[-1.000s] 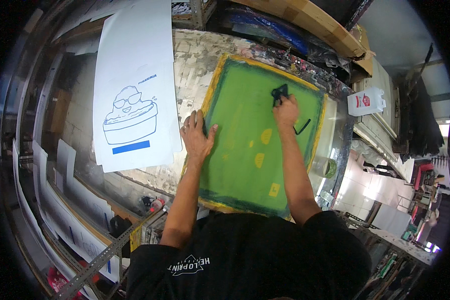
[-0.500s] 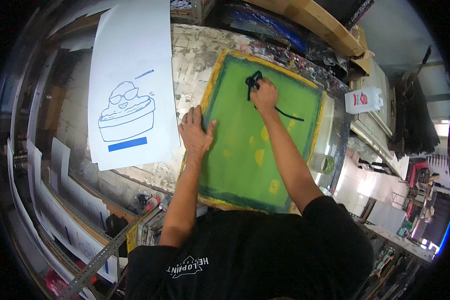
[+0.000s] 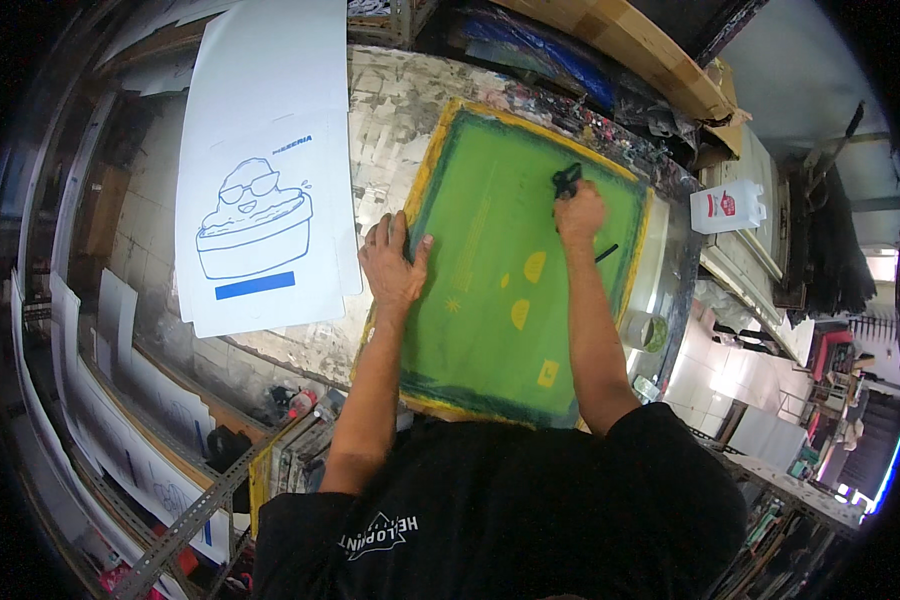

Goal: The person prepares a screen printing frame by applying tape to its edges and using a squeegee to smooth the surface. They then use a utility knife to cut a strip of tape on the frame and clean the edges with a cloth.

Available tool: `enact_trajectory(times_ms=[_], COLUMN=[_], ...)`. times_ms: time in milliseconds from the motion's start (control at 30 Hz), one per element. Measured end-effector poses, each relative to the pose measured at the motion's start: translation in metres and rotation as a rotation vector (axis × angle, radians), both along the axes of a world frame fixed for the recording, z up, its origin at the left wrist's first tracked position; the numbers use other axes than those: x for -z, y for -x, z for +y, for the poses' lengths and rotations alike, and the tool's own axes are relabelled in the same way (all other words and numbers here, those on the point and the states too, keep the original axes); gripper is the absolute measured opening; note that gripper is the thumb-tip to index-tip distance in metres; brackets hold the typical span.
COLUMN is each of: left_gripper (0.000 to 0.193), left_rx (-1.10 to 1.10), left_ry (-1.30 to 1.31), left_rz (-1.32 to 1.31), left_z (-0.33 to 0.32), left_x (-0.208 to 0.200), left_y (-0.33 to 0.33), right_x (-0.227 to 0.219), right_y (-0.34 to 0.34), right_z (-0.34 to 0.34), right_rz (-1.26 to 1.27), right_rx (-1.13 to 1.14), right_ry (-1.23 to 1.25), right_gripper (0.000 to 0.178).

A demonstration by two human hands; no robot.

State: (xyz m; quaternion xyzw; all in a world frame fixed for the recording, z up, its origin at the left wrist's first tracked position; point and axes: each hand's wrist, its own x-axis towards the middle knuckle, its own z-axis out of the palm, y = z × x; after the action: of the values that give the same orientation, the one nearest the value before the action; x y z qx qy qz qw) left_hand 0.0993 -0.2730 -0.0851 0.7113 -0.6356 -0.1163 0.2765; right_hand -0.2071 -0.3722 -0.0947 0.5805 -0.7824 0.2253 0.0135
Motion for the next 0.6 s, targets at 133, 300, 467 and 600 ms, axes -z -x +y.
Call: enact_trajectory(times_ms=[133, 300, 467, 600], left_gripper=[0.061, 0.058, 0.054, 0.054], left_rx=[-0.003, -0.005, -0.018, -0.022], left_ry=[-0.002, -0.004, 0.000, -0.003], left_rz=[-0.018, -0.017, -0.015, -0.007], left_z=[0.000, -0.001, 0.003, 0.001], left_x=[0.000, 0.005, 0.010, 0.010], left_y=[0.001, -0.002, -0.009, -0.010], right_x=[0.000, 0.001, 0.001, -0.013], right_y=[-0.052, -0.083, -0.008, 0.042], right_z=[-0.007, -0.009, 0.006, 0.009], right_rz=[-0.071, -0.065, -0.040, 0.043], right_rx=[-0.145, -0.301, -0.211, -0.025], right_ry=[-0.020, -0.038, -0.055, -0.083], right_gripper=[0.024, 0.023, 0.028, 0.025])
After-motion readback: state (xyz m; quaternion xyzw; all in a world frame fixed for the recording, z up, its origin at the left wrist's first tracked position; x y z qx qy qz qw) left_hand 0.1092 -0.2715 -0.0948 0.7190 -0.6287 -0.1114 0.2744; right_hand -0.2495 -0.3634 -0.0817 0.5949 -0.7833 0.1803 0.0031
